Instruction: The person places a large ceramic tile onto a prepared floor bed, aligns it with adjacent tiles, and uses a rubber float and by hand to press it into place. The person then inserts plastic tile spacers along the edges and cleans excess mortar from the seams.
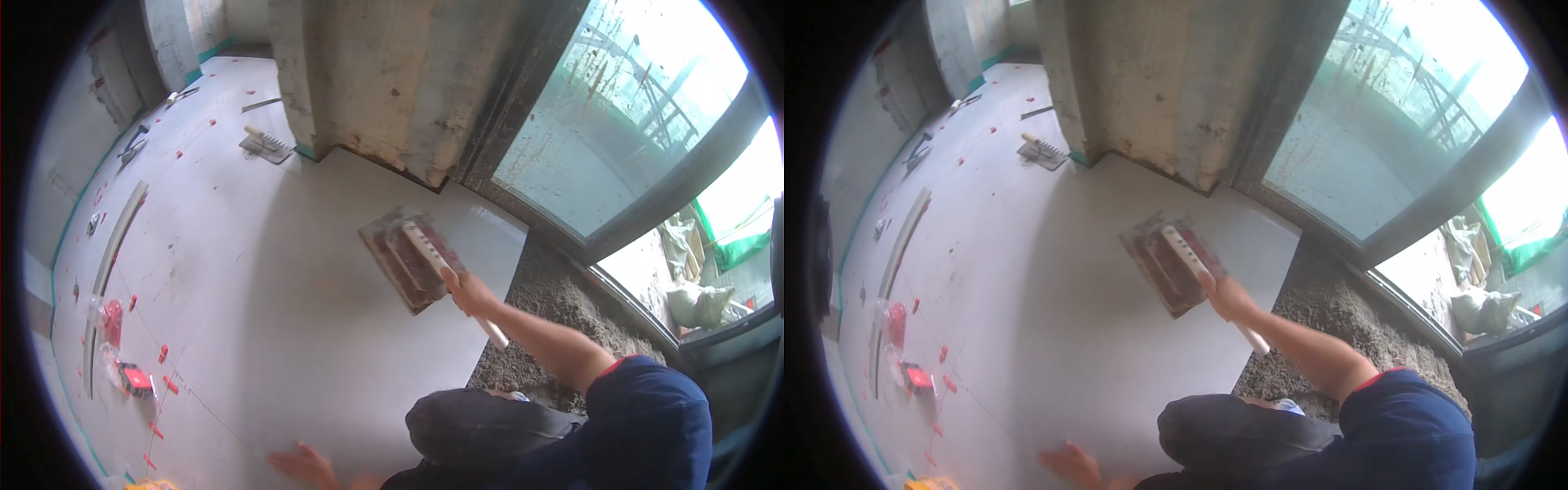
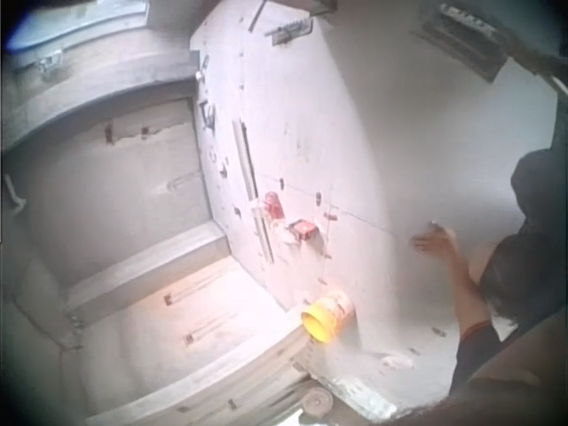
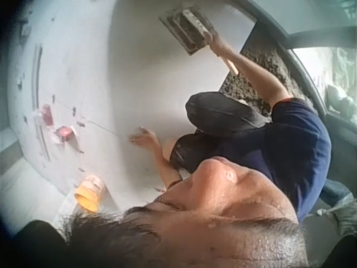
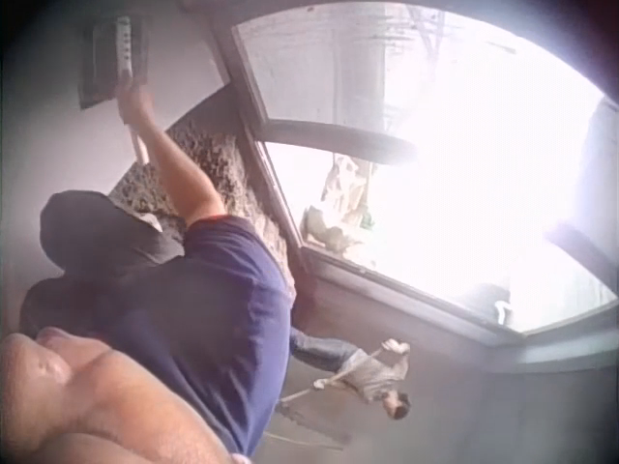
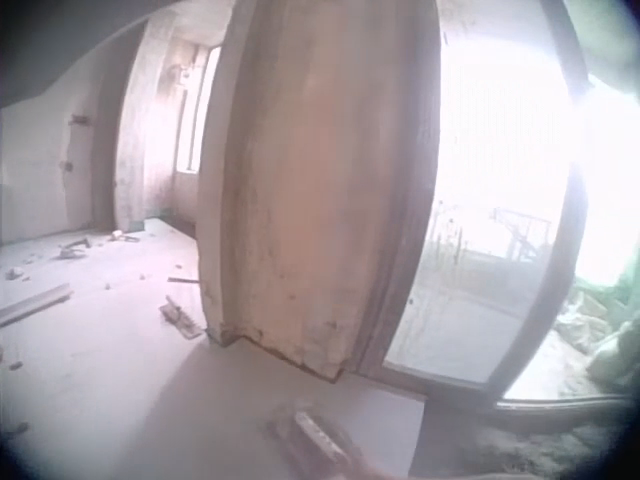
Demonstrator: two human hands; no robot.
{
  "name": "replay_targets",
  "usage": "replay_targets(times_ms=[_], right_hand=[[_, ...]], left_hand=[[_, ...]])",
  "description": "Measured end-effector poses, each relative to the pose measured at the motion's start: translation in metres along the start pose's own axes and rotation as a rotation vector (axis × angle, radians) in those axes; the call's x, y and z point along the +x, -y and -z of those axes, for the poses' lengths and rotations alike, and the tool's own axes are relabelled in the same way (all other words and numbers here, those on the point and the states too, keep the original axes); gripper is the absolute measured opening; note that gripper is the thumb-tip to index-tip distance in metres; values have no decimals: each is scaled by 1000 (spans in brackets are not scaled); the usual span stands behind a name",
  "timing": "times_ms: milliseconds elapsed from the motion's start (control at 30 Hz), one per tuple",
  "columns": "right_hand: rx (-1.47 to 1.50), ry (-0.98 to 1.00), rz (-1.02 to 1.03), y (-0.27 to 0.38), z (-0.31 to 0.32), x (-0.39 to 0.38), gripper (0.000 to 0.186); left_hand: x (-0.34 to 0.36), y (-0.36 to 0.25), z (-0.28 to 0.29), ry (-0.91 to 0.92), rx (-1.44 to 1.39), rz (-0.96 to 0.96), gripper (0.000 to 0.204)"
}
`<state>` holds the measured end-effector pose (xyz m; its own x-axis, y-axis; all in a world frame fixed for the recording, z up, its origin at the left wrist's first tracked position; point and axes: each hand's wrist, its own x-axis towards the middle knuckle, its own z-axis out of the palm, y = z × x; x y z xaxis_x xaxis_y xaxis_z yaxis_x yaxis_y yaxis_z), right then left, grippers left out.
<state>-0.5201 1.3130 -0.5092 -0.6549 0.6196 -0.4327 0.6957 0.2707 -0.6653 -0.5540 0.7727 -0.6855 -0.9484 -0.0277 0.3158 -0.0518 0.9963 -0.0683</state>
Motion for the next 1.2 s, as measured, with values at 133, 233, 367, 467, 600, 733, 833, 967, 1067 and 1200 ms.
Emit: replay_targets(times_ms=[133, 233, 367, 467, 600, 733, 833, 967, 1067, 1200], right_hand=[[-25, -212, -214, -53, -21, 3, 73], [95, -86, -272, -51, 18, 26, 70], [80, -95, -137, -29, 35, -20, 69], [-43, -229, -244, -84, 8, -6, 74], [180, -3, -264, -67, 47, 25, 68], [58, -237, -32, -84, 53, -7, 68], [59, -132, -357, -106, 42, -3, 74], [123, 13, -215, -52, 16, 31, 76], [170, 215, -116, -111, 12, 18, 62], [-36, 145, -319, -89, 46, -9, 64]], left_hand=[[14, -32, 71, -152, 503, -398, 83], [16, -31, 60, 80, 333, -231, 87], [16, 12, 26, -323, 668, -386, 87], [18, -36, 65, 510, 138, -57, 86], [23, -44, 79, 455, 30, 49, 85], [24, -35, 78, 349, 51, 35, 77], [31, -90, 123, 600, 315, -256, 68], [53, -44, -4, 431, 359, -257, 74], [48, -118, -19, 342, -102, -154, 79], [80, -186, 10, 338, -138, -119, 83]])
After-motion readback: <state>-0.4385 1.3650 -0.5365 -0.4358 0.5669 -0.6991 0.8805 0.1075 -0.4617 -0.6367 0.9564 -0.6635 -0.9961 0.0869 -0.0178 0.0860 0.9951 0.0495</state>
